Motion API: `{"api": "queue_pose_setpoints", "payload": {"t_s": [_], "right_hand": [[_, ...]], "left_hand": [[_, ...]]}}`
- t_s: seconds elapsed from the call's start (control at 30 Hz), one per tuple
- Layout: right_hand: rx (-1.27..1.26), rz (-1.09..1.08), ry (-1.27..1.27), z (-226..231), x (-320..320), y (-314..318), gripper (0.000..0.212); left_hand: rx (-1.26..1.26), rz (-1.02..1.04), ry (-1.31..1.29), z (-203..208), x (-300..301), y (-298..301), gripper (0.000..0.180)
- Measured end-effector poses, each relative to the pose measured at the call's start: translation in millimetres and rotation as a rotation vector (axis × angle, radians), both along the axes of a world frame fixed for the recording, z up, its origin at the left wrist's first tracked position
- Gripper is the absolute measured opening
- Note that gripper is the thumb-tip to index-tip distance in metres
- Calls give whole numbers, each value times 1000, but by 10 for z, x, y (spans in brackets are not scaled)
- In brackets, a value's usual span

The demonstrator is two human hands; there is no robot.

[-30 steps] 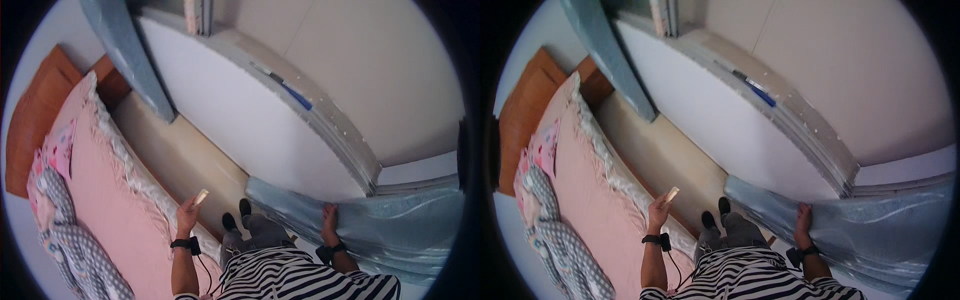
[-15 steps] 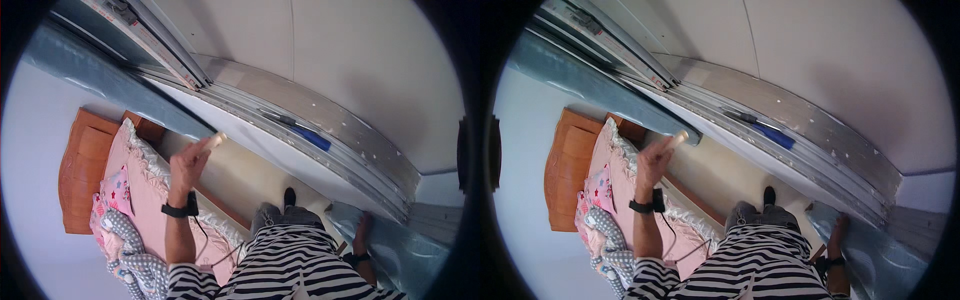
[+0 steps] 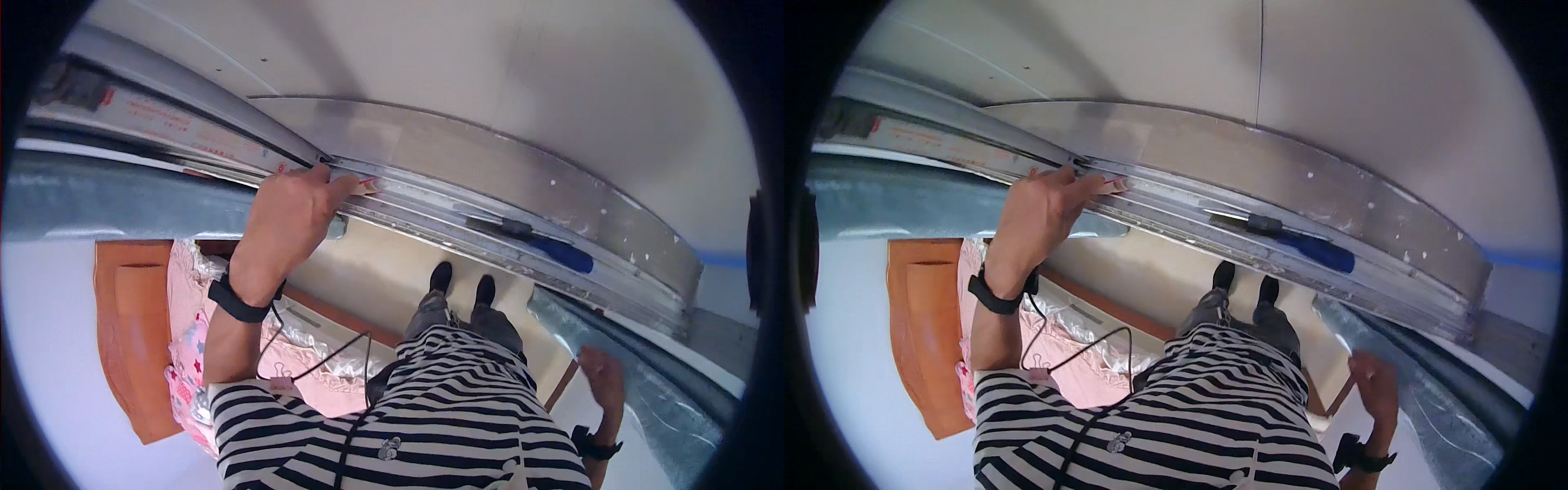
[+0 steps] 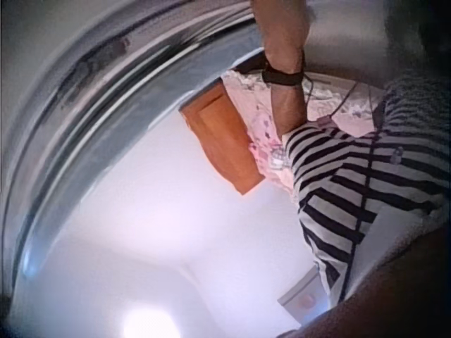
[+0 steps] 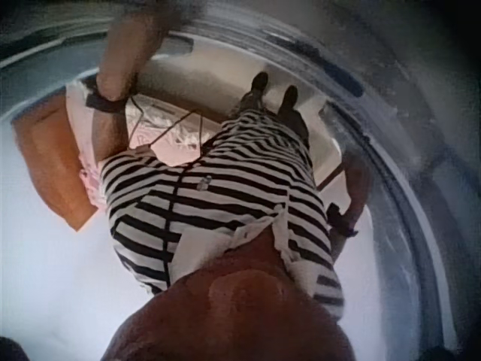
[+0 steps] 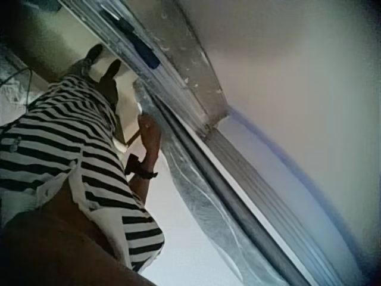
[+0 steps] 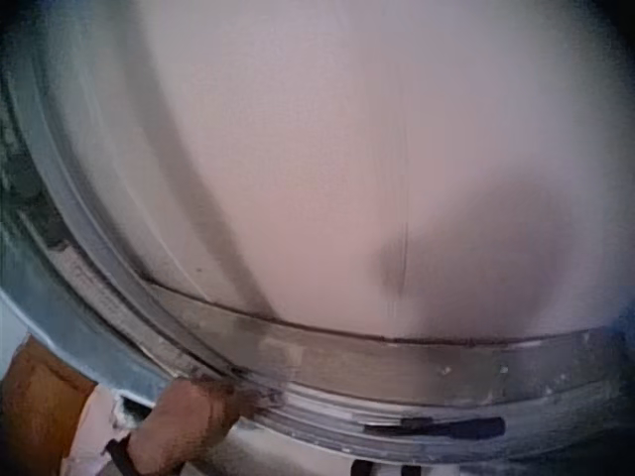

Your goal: The person uses a red scraper and a blue putty knife to clean and apply sealant to the frame of a sliding glass door or window. The person walks through a house, retrieves a red bucket, and then returns to the bedroom to adjust a blanket on a bed.

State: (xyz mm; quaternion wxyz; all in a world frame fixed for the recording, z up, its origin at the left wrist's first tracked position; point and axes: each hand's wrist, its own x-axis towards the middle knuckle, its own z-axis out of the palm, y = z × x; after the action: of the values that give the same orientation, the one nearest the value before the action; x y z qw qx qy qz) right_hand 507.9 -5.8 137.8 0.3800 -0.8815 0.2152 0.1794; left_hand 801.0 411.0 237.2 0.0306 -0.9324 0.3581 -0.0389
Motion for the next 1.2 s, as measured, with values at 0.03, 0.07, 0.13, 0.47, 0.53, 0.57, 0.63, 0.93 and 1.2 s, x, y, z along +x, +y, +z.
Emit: {"api": "queue_pose_setpoints", "payload": {"t_s": [0.03, 0.07, 0.13, 0.47, 0.53, 0.57, 0.63, 0.93, 1.2], "right_hand": [[95, -76, -112, 247, 255, 216, 26], [116, -118, -223, 386, 396, 362, 24], [23, -111, -538, 555, 690, 604, 20], [-392, 244, -625, 653, 1527, 755, 30], [-388, 275, -597, 661, 1533, 725, 30], [-380, 312, -568, 661, 1535, 713, 31], [-399, 318, -653, 656, 1588, 752, 32], [-302, 602, -531, 683, 1794, 670, 39], [-382, 567, -652, 536, 1740, 700, 28]], "left_hand": [[-2, -19, 20, 13, 16, 11, 24], [-6, -54, 54, 32, 44, 19, 26], [-10, -114, 79, 57, 115, 64, 28], [-207, -155, 339, -44, 99, -249, 31], [-257, -148, 396, -88, 106, -242, 31], [-305, -133, 455, -120, 112, -233, 31], [-312, -143, 498, -177, 214, -167, 31], [-363, -207, 511, -146, 192, -396, 26], [-357, -184, 516, -176, 184, -446, 30]]}}
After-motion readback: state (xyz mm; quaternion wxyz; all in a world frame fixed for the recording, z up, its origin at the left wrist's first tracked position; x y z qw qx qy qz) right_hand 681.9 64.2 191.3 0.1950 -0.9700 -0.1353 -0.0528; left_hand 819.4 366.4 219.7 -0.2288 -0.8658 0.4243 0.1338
